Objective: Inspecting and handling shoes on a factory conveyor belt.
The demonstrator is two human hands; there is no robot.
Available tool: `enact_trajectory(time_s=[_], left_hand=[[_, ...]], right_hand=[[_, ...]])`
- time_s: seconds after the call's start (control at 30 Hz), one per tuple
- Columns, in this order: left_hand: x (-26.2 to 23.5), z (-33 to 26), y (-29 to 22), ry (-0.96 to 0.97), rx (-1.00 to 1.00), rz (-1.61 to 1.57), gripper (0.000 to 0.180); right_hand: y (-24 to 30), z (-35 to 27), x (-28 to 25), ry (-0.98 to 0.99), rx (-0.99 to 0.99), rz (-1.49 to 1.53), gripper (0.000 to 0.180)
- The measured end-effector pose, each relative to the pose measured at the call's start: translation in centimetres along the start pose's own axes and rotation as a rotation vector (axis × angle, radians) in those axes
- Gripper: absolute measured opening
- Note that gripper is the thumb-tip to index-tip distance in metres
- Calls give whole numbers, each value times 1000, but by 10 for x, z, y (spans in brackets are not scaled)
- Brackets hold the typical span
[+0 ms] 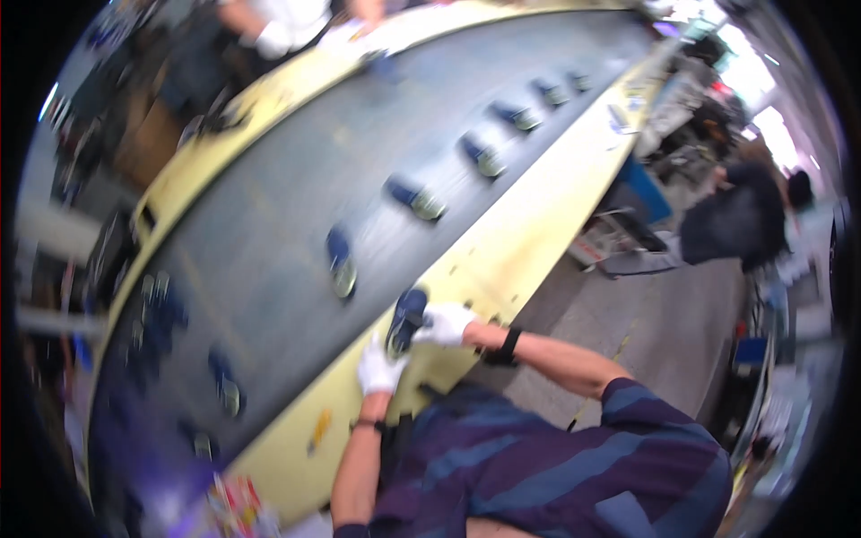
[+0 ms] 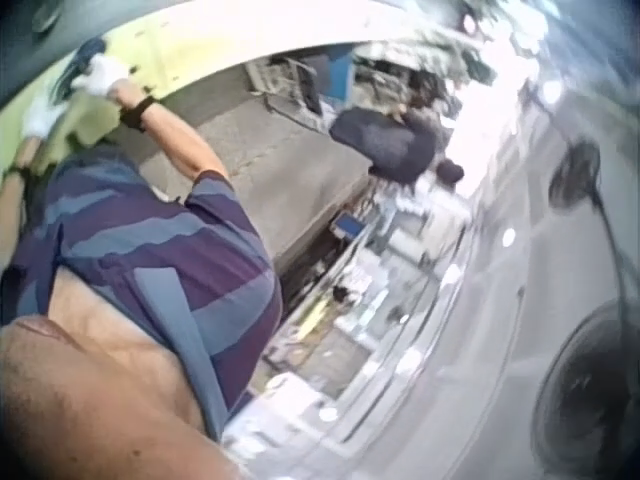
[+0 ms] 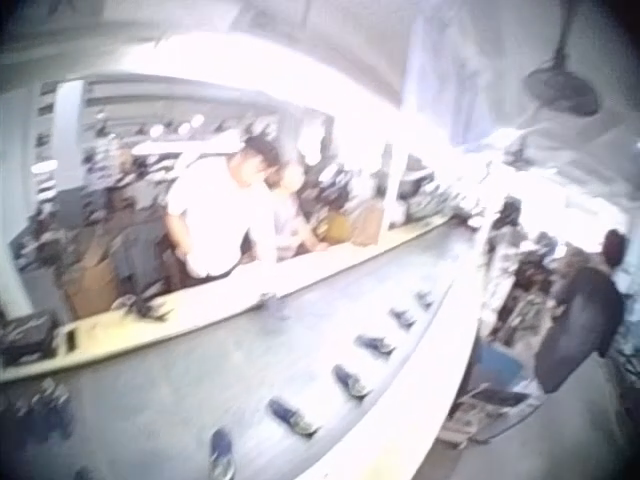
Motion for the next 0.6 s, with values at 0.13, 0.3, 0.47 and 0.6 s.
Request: enact_trajectory(time_s=[0.13, 0.3, 0.47, 0.6], left_hand=[[-8, -13, -13, -81, 111, 104, 117], [-3, -5, -32, -150, 314, 105, 101], [5, 8, -23, -73, 135, -55, 77], [11, 22, -24, -66, 217, -180, 66]], right_hand=[[-65, -13, -32, -142, 253, 53, 54], [-116, -20, -77, -346, 430, 7, 53], [-51, -12, -106, -672, 91, -382, 44], [-7, 11, -20, -356, -102, -34, 41]])
Point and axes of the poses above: each hand's wrist, its own z-axis towards the middle knuckle, its own x-axis out of the palm, y = z × x, the point moved 8 cm from there along z, towards the middle knuckle
